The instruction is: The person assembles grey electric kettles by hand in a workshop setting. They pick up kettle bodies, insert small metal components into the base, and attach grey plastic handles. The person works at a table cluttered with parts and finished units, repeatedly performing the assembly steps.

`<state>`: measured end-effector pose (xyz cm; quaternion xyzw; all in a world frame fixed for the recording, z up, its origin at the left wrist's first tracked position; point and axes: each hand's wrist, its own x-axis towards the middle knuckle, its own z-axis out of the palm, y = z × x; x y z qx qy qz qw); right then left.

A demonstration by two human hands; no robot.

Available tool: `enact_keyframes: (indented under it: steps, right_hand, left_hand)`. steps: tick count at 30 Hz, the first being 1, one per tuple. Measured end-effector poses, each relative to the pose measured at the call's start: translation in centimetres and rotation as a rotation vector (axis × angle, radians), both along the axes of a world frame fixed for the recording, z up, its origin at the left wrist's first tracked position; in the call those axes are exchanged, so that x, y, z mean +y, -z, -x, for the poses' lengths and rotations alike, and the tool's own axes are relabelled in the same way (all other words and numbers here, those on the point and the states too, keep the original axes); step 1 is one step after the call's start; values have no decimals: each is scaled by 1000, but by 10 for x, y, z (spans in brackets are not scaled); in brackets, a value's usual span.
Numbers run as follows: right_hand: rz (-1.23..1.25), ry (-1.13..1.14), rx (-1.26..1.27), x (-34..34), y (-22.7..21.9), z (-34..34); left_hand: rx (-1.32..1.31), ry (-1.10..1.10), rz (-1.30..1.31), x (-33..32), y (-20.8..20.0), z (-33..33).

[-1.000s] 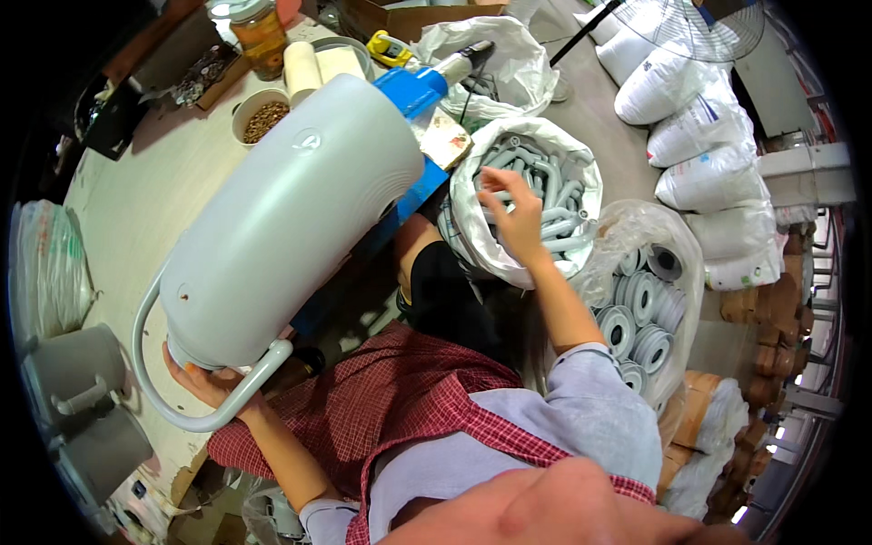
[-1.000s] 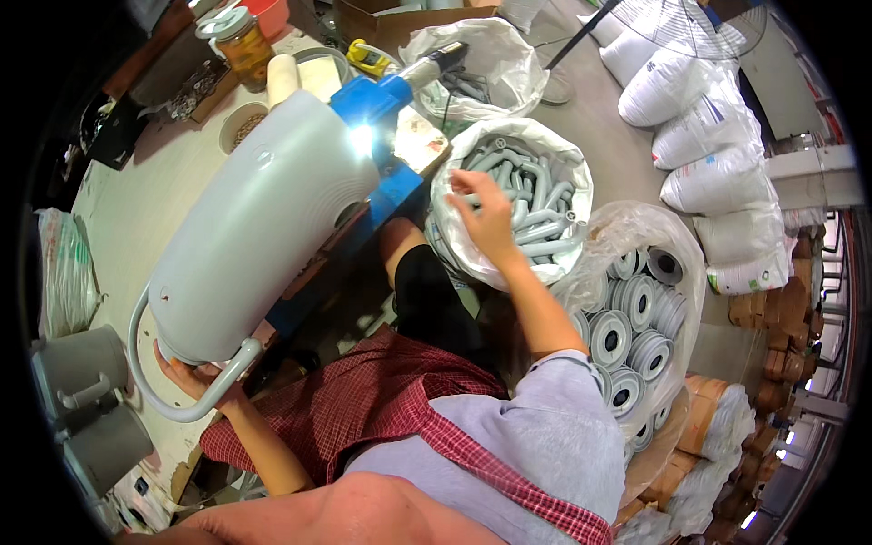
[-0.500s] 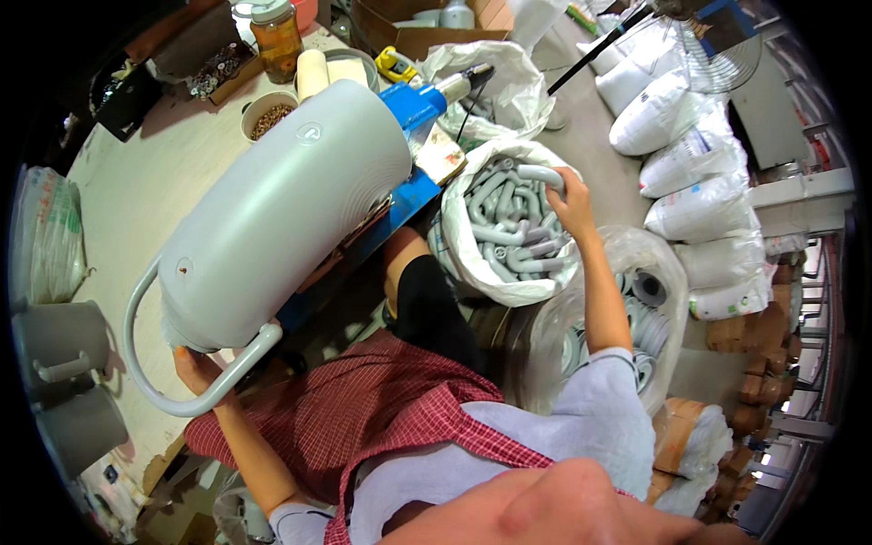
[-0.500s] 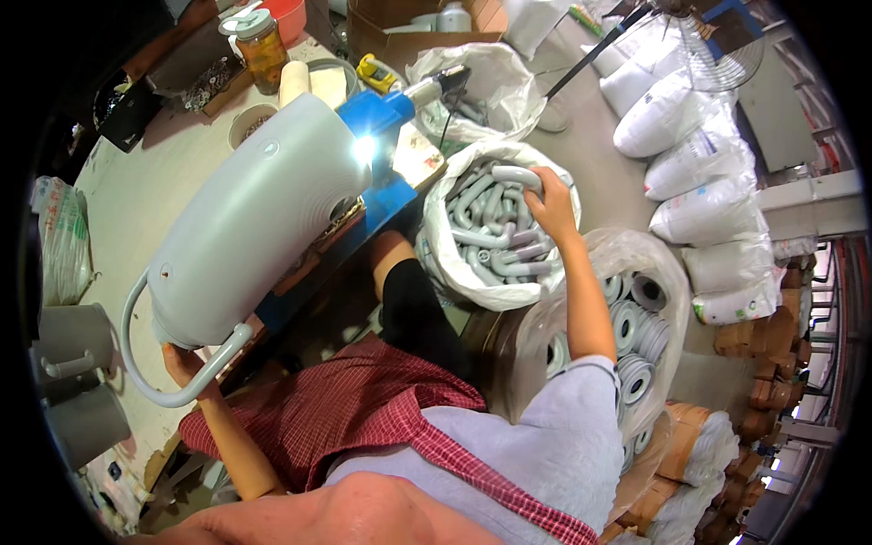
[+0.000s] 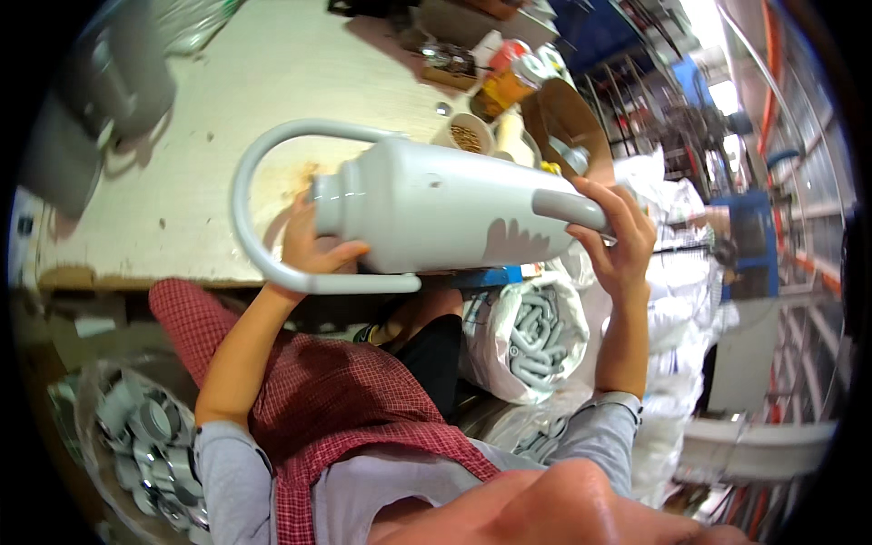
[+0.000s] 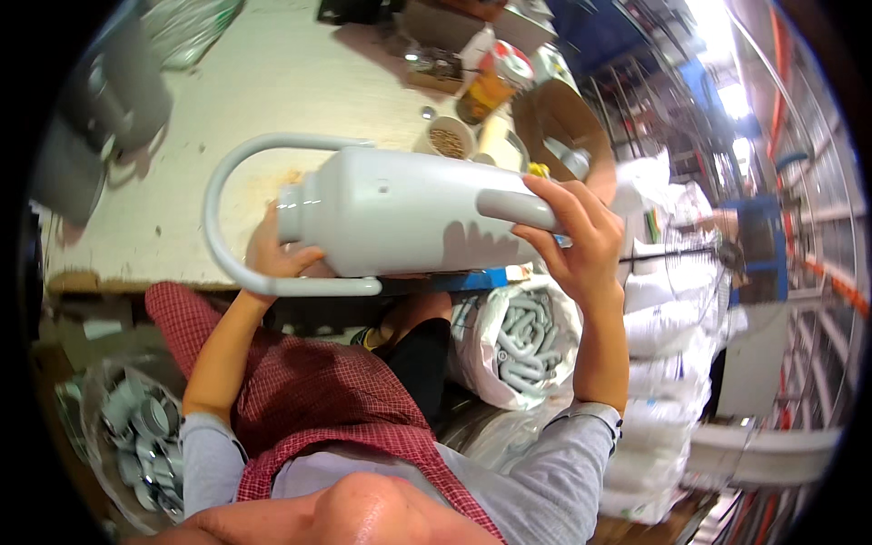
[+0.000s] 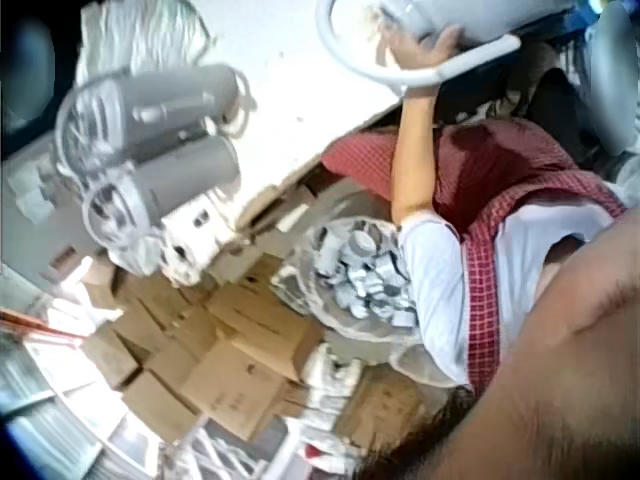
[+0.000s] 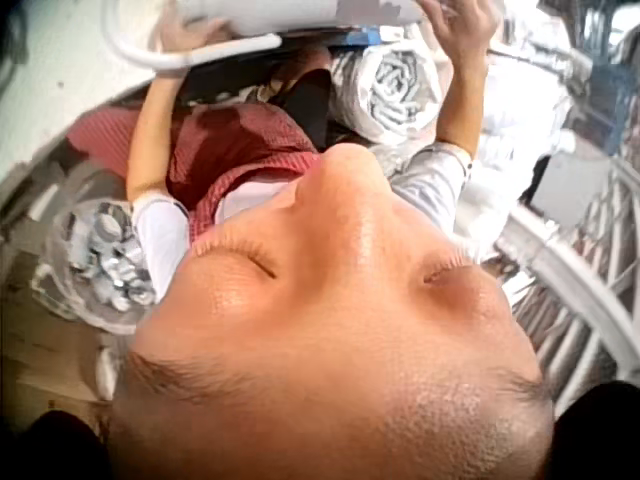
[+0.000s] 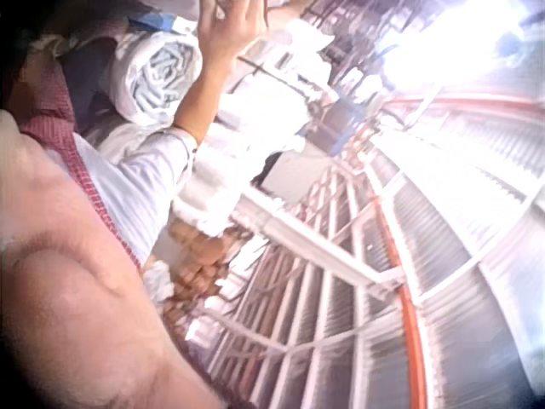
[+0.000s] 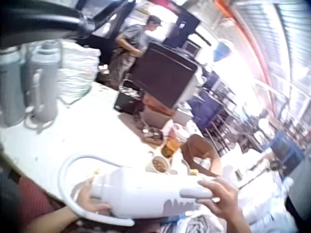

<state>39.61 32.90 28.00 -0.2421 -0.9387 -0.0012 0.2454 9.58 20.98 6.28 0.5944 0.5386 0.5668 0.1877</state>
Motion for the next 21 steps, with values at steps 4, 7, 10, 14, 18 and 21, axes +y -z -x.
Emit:
enact_keyframes:
  steps: [4,7,10,14,18,21]
  right_hand:
    - [-63,-182,-169,-2,-4,76]
    - [-29,-198,-211,2,5,90]
    - [-9,-191,-219,4,11,96]
    - [37,-169,-217,6,16,97]
    - [52,-168,-247,6,17,96]
    - [100,-160,-244,6,16,100]
  left_hand:
    - [100,15,-103,2,2,5]
    - [133,-47,-162,4,12,2]
    - [126,-42,-166,8,14,1]
    - [118,-60,-190,9,15,-1]
    - [134,-61,-156,8,13,1]
    - [144,-68,-200,8,14,2]
